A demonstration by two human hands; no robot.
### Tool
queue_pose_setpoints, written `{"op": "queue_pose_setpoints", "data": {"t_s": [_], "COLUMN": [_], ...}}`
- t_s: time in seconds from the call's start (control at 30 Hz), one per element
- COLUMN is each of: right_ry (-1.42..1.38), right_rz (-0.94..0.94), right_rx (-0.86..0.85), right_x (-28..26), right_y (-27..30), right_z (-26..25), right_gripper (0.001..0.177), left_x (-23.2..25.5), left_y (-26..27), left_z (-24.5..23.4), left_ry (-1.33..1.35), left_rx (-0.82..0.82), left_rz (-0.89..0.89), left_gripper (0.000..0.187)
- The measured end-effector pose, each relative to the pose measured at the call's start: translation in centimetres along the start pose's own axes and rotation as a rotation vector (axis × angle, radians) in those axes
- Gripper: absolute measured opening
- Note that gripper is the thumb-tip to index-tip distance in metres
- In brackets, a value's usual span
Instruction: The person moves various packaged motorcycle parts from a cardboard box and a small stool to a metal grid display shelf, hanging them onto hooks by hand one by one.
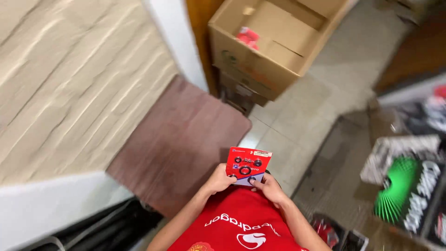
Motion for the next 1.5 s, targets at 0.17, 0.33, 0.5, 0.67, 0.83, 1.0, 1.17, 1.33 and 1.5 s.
{"op": "queue_pose_setpoints", "data": {"t_s": [0.17, 0.33, 0.5, 0.67, 0.83, 1.0, 1.17, 1.33, 1.5], "right_ry": [-0.068, -0.091, -0.162, -0.124, -0.125, -0.235, -0.441, -0.603, -0.755], "right_rz": [-0.064, -0.195, -0.261, -0.244, -0.148, -0.084, -0.085, -0.062, -0.070], "right_rx": [0.273, 0.527, 0.822, 1.180, 1.450, 1.625, 1.800, 2.010, 2.172], "right_x": [0.4, 2.3, 2.9, 7.3, 10.1, 13.6, 14.0, 14.9, 15.3], "right_y": [3.3, 5.1, 10.3, 14.6, 18.8, 19.8, 19.7, 18.3, 17.5], "right_z": [-3.9, -10.5, -16.6, -20.8, -21.7, -19.4, -15.0, -11.3, -7.4], "right_gripper": [0.007, 0.006, 0.007, 0.011, 0.009, 0.012, 0.017, 0.014, 0.022], "left_x": [1.3, 6.2, 11.7, 14.7, 15.6, 13.8, 10.7, 9.9, 10.8], "left_y": [-4.2, -6.4, -4.9, -1.4, 2.1, 1.9, -0.1, 0.6, 3.6], "left_z": [5.8, 13.7, 23.6, 32.0, 36.9, 40.0, 41.9, 42.7, 41.7], "left_ry": [-0.150, -0.207, -0.304, -0.491, -0.648, -0.898, -1.203, -1.415, -1.346], "left_rx": [-0.172, -0.336, -0.531, -0.846, -1.100, -1.278, -1.437, -1.541, -1.646], "left_rz": [0.138, 0.229, 0.315, 0.412, 0.442, 0.476, 0.557, 0.681, 0.819], "left_gripper": [0.008, 0.010, 0.014, 0.021, 0.023, 0.021, 0.015, 0.025, 0.029]}}
Point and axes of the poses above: each hand's wrist, its own y-axis away from the middle knuckle, its own z-axis out of the palm, x = y × z, the point moved 5 cm from there along -y, towards the middle knuckle, and after that the axes turned 8 degrees about -z, right-handed, at the moved point
